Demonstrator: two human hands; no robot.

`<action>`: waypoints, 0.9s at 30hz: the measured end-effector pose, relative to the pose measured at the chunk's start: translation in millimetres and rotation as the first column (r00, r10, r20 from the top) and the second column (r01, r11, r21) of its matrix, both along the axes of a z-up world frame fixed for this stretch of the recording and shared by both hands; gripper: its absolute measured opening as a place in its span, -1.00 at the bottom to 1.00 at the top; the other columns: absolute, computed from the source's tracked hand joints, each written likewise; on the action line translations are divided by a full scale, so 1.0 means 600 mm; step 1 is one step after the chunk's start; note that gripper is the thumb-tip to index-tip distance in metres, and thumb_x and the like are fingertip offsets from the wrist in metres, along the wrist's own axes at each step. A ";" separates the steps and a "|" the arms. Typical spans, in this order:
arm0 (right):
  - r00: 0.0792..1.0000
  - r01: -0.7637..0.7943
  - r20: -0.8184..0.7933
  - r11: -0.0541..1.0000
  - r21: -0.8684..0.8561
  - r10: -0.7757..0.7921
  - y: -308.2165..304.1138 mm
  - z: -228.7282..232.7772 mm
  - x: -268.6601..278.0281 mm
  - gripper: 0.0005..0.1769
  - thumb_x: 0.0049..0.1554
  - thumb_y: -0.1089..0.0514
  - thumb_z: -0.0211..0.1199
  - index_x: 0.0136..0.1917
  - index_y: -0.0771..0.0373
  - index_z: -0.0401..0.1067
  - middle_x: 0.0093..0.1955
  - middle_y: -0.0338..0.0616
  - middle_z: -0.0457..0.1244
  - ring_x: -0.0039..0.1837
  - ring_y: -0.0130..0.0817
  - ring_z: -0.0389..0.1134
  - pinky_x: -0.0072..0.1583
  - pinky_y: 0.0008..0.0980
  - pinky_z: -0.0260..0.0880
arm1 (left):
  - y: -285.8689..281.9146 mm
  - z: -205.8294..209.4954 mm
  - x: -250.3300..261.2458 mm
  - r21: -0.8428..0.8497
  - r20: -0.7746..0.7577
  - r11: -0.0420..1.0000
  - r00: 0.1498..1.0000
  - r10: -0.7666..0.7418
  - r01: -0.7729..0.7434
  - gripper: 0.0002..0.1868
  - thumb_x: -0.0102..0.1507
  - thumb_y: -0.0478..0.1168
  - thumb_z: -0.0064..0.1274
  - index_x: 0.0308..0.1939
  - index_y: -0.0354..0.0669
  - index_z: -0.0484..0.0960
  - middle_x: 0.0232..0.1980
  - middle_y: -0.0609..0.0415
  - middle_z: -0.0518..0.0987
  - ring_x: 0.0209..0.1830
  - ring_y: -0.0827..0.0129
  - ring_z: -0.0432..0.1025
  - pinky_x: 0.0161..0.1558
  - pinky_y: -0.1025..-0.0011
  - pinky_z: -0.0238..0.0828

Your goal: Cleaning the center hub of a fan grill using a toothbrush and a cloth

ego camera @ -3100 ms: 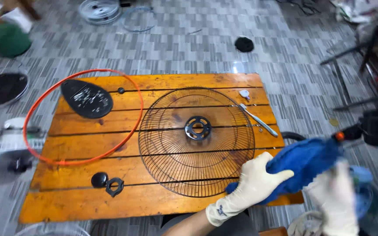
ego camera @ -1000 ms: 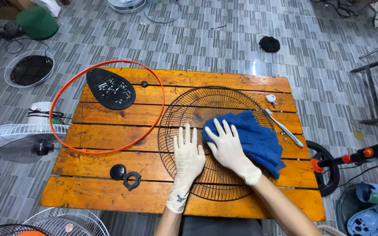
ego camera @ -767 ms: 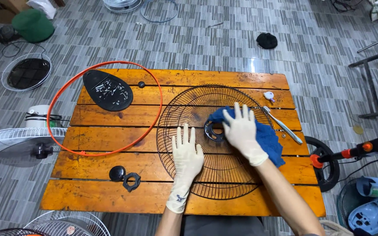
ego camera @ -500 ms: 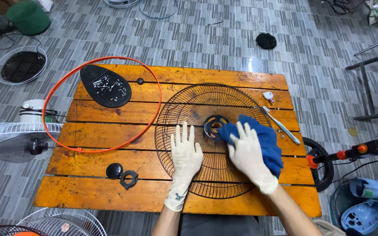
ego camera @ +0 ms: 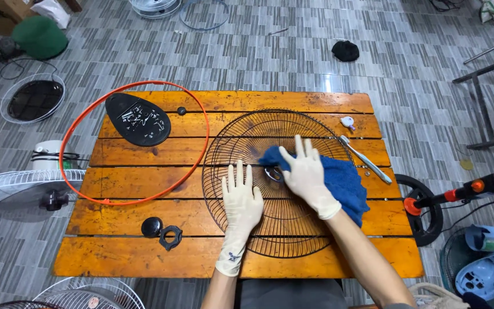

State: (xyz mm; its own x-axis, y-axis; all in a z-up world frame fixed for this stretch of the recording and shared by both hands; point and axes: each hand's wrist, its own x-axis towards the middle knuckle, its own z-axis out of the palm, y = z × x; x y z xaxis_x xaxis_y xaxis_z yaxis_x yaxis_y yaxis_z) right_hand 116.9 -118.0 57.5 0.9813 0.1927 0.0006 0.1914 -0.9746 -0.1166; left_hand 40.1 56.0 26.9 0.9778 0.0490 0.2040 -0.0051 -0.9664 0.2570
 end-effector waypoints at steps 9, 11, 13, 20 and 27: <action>1.000 0.006 -0.004 0.999 0.046 -0.006 -0.113 0.000 -0.092 -0.40 -0.05 0.08 0.34 0.30 0.01 0.54 0.63 -0.01 0.07 0.64 0.11 0.03 0.55 0.02 0.05 | -0.003 0.008 -0.003 -0.032 -0.006 0.999 1.000 0.020 -0.020 -0.31 0.20 -0.07 -0.11 0.46 -0.02 0.35 0.62 0.00 0.14 0.60 0.02 -0.02 0.47 0.00 -0.14; 0.997 0.054 0.052 0.995 0.087 -0.058 -0.137 -0.015 -0.105 -0.48 -0.05 0.06 0.36 0.23 -0.02 0.56 0.54 -0.13 0.17 0.57 -0.04 0.15 0.54 -0.05 0.10 | -0.003 0.007 -0.002 -0.036 -0.001 0.999 1.000 0.019 -0.019 -0.31 0.21 -0.08 -0.11 0.46 -0.03 0.35 0.62 -0.01 0.13 0.60 0.02 -0.02 0.47 0.00 -0.14; 0.988 0.100 0.104 0.986 0.133 -0.114 -0.146 -0.007 -0.113 -0.56 -0.04 0.04 0.37 0.15 -0.05 0.57 0.45 -0.24 0.27 0.50 -0.18 0.26 0.53 -0.11 0.16 | -0.004 0.008 -0.002 -0.038 0.002 0.999 1.000 0.017 -0.016 -0.32 0.21 -0.08 -0.12 0.45 -0.03 0.35 0.62 -0.02 0.13 0.60 0.02 -0.02 0.47 0.00 -0.14; 0.946 0.156 0.235 0.950 0.271 -0.222 -0.096 -0.004 -0.046 -0.47 -0.02 0.09 0.42 0.22 -0.25 0.44 0.34 -0.29 0.18 0.31 -0.08 0.36 0.20 -0.07 0.49 | -0.004 0.008 -0.001 -0.029 0.002 0.999 1.000 0.024 -0.024 -0.32 0.21 -0.07 -0.13 0.45 -0.02 0.35 0.62 0.00 0.14 0.60 0.03 -0.02 0.47 -0.01 -0.14; 0.966 -0.066 0.253 0.997 0.028 0.057 -0.076 -0.037 -0.002 -0.60 -0.04 0.00 0.43 0.11 -0.19 0.62 0.41 -0.20 0.20 0.22 -0.06 0.36 0.10 -0.16 0.54 | -0.006 0.015 -0.005 -0.046 -0.009 0.998 0.999 0.037 -0.038 -0.33 0.23 -0.08 -0.15 0.46 -0.02 0.35 0.62 0.00 0.14 0.60 0.02 -0.02 0.47 -0.01 -0.13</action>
